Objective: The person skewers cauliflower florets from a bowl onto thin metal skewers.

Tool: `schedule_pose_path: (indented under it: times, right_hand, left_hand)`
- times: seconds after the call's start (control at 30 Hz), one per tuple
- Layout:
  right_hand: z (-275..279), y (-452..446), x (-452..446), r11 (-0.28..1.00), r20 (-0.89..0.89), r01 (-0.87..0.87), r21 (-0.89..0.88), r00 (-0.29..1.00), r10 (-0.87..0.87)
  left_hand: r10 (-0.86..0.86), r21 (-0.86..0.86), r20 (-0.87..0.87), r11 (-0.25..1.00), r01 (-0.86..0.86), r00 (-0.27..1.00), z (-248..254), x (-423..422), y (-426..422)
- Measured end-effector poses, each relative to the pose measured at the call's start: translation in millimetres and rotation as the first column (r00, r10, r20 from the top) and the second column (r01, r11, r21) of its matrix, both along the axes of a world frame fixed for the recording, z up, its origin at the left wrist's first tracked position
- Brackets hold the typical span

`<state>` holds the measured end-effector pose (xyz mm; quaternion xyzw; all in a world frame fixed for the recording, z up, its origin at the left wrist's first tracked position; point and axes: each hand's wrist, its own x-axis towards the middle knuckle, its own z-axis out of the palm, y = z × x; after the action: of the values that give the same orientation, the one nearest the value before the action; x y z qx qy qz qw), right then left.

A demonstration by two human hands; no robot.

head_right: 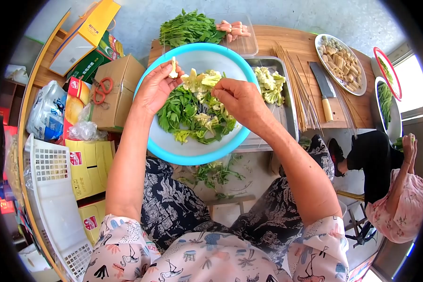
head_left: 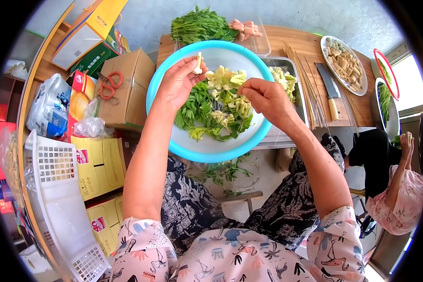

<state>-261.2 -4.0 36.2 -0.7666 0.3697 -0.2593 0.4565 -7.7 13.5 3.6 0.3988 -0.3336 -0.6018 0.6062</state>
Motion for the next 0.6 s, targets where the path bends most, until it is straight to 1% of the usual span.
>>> schedule_pose_path:
  times: [0.6]
  right_hand:
    - [2.3, 1.0, -0.5, 1.0, -0.02, 0.007, -0.02, 1.0, -0.007]
  left_hand:
    - [0.021, 0.006, 0.007, 1.0, -0.021, 1.0, 0.3, -3.0, -0.8]
